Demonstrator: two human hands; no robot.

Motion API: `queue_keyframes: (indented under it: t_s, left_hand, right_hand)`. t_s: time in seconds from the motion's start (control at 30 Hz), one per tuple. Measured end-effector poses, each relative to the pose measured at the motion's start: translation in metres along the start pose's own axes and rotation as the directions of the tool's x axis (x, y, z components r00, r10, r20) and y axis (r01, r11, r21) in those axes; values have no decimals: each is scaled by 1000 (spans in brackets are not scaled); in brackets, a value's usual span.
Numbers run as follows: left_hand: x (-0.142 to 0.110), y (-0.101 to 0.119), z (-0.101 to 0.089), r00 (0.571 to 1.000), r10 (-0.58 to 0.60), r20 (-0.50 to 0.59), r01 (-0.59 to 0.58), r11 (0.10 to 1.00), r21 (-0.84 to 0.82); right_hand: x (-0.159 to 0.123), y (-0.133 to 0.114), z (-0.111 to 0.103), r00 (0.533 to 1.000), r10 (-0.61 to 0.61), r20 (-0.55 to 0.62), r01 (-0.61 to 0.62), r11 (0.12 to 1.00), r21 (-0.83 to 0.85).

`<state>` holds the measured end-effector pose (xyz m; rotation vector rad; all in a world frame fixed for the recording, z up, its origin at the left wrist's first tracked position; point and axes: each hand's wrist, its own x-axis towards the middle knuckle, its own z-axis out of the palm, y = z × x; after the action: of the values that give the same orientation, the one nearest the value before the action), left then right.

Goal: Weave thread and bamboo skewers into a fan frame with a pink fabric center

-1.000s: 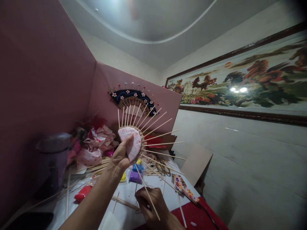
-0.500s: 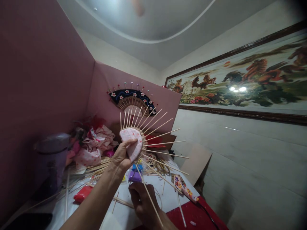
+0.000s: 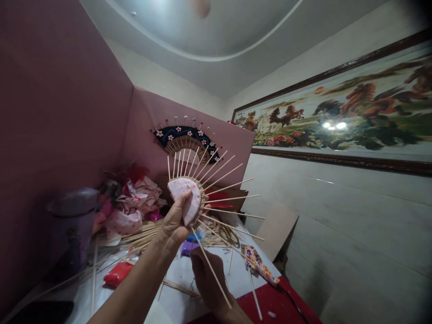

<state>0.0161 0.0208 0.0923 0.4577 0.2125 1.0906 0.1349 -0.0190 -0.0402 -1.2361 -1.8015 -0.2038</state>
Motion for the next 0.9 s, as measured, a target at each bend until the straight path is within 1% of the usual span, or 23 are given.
queue_keyframes:
  t_s: [0.1,0.23,0.33,0.4,0.5,0.6,0.7,0.8,0.9]
  left_hand:
    - [1,-1,0,999,39,-28,-38,999,25]
    - [1,-3,2,993,100,-68,-97,994,54]
    - [1,-3,2,983,159,-93,-155,987,40]
    - [1,-2,2,979,175,-102,-173,985,29]
    - [1,0,2,979,173,-112,-170,985,33]
    - [1,3,1,979,157,-127,-152,987,48]
    - [0,5,1,979,148,-141,-140,988,64]
    - [0,6,1,978,150,-143,-142,988,67]
    - [0,6,0,979,138,-150,-129,989,71]
  right_hand:
    - [-4,1,-4,1000,22,22,-22,999,42]
    - [-9,6,-13,1000,9,30,-12,994,105]
    - [-15,11,-21,999,10,54,-19,985,169]
    - [-19,15,-29,997,29,71,-43,979,201]
    - [-24,18,-44,997,30,78,-48,970,237]
    - [-27,19,-61,999,-36,34,26,964,265]
    - [-28,17,-77,999,-50,1,48,963,266]
    - [-30,16,-88,998,-58,-6,58,964,259]
    - [-33,14,-93,997,-81,11,77,973,217]
